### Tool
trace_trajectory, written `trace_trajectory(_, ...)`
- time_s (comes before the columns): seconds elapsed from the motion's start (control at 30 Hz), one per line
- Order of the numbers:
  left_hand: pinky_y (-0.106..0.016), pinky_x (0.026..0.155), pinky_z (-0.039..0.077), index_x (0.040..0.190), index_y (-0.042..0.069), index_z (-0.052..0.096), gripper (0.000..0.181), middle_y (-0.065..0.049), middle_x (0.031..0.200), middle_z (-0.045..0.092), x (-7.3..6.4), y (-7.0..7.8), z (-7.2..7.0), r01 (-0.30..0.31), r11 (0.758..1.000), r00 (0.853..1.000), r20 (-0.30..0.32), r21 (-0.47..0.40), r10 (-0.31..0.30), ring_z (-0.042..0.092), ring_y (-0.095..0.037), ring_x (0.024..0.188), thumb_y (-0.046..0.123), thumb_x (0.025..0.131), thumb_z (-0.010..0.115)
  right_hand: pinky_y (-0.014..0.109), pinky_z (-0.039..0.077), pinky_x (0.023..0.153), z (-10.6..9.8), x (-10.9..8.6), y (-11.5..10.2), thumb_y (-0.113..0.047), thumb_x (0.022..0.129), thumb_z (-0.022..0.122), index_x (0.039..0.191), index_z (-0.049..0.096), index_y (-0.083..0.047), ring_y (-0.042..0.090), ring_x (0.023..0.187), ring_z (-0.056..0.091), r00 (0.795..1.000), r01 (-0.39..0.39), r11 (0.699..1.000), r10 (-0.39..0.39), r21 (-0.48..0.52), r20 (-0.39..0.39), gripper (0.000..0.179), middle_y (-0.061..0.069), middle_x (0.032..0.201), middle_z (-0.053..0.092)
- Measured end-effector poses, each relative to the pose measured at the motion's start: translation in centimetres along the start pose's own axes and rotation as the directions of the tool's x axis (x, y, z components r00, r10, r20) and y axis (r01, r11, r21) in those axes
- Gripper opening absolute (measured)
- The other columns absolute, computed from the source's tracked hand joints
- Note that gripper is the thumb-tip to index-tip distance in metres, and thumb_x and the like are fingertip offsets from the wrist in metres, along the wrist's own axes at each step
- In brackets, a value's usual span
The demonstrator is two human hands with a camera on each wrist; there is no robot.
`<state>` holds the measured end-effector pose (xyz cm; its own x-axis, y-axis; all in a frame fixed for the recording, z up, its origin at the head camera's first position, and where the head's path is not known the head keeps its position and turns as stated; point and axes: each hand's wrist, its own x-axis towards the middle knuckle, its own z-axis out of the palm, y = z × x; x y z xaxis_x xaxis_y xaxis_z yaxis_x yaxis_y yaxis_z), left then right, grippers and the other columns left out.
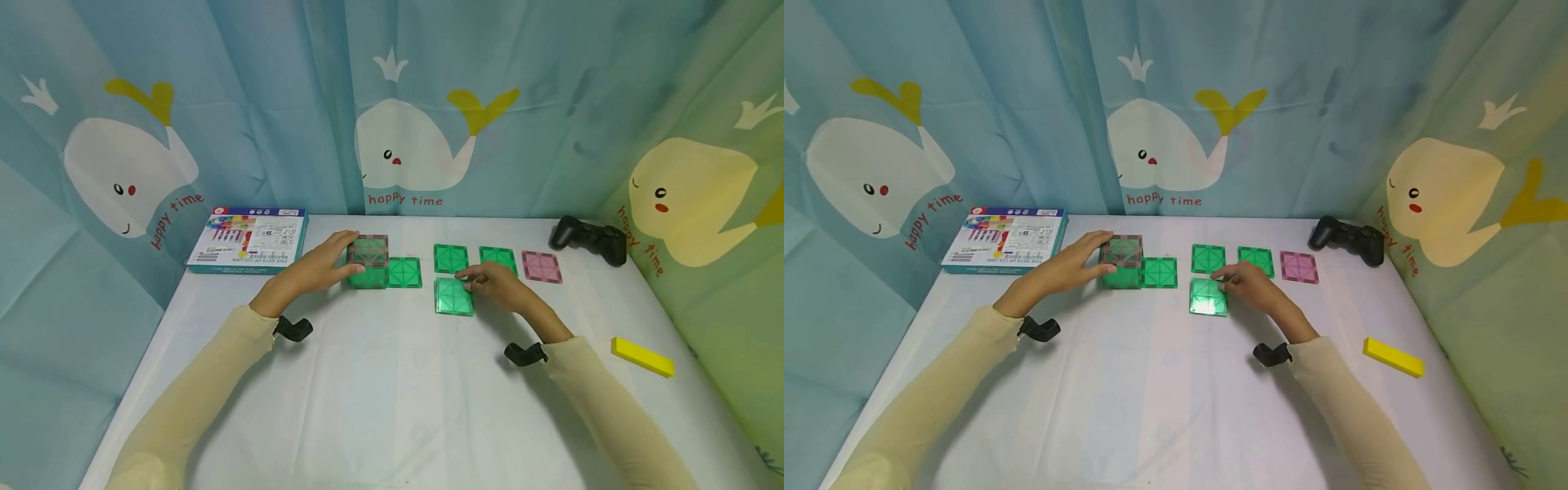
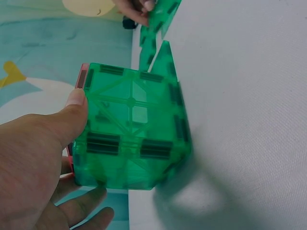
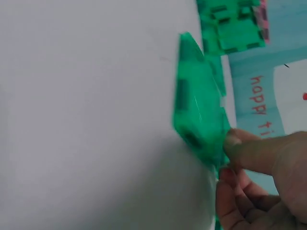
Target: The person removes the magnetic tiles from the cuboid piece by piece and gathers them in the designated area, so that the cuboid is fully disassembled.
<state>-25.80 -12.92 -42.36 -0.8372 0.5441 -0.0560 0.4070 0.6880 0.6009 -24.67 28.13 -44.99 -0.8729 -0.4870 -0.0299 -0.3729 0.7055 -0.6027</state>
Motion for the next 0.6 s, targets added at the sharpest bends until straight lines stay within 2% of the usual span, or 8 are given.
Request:
trace_trajectory(0.2, -0.058, 0.128, 0.025, 0.170, 0.010, 0.018, 0.083, -0.015, 0.176, 0.013, 0.0, 0.0, 0.0, -0.003, 1.000, 1.000, 0.001, 0.002, 0.003, 0.018, -0.036, 0.162, 0.049, 0.108, 0.058, 0.047, 0.055, 0.082, 1.0, -0.2, -0.4, 0.000, 0.101, 0.068, 0.125, 0.075, 0.003, 0.031, 0.096, 0.064, 0.999, 0.012, 0.997, -0.015, -0.077, -0.037, 0.025, 0.023, 0.113, 0.072)
trace_trajectory(0.37, -0.059, 0.128, 0.025, 0.170, 0.010, 0.018, 0.083, -0.015, 0.176, 0.013, 0.0, 0.0, 0.0, 0.002, 1.000, 1.000, 0.003, -0.002, -0.002, 0.017, -0.036, 0.162, 0.049, 0.108, 0.058, 0.042, 0.051, 0.079, 1.2, 0.1, -1.3, -0.004, 0.102, 0.070, 0.129, 0.072, 0.001, 0.029, 0.095, 0.058, 0.998, -0.016, 0.995, 0.011, -0.096, -0.058, 0.028, 0.021, 0.113, 0.066)
trace_trajectory(0.47, -0.059, 0.128, 0.024, 0.170, 0.010, 0.017, 0.083, -0.015, 0.176, 0.012, 0.0, 0.0, 0.0, 0.002, 1.000, 1.000, 0.004, -0.004, -0.002, 0.017, -0.036, 0.163, 0.049, 0.108, 0.058, 0.046, 0.052, 0.083, 1.4, 0.8, -2.2, -0.012, 0.102, 0.072, 0.137, 0.068, -0.001, 0.032, 0.102, 0.058, 0.998, -0.048, 0.994, 0.043, -0.095, -0.051, 0.038, 0.022, 0.119, 0.061)
trace_trajectory(0.53, -0.059, 0.128, 0.024, 0.170, 0.010, 0.017, 0.084, -0.015, 0.176, 0.012, 0.0, 0.0, 0.0, 0.000, 1.000, 1.000, 0.004, -0.006, 0.000, 0.017, -0.036, 0.163, 0.049, 0.108, 0.058, 0.053, 0.053, 0.093, 1.7, 1.4, -2.9, -0.019, 0.100, 0.076, 0.144, 0.063, -0.003, 0.036, 0.114, 0.058, 0.998, -0.047, 0.992, 0.042, -0.118, -0.042, 0.048, 0.023, 0.129, 0.059)
trace_trajectory(0.6, -0.058, 0.128, 0.024, 0.170, 0.010, 0.017, 0.083, -0.014, 0.176, 0.012, 0.0, -0.1, 0.0, 0.000, 1.000, 1.000, 0.005, -0.007, 0.000, 0.017, -0.036, 0.163, 0.049, 0.108, 0.058, 0.062, 0.049, 0.102, 2.1, 2.2, -3.7, -0.026, 0.098, 0.079, 0.150, 0.058, -0.007, 0.040, 0.127, 0.054, 0.999, -0.040, 0.987, 0.037, -0.157, -0.025, 0.059, 0.025, 0.140, 0.056)
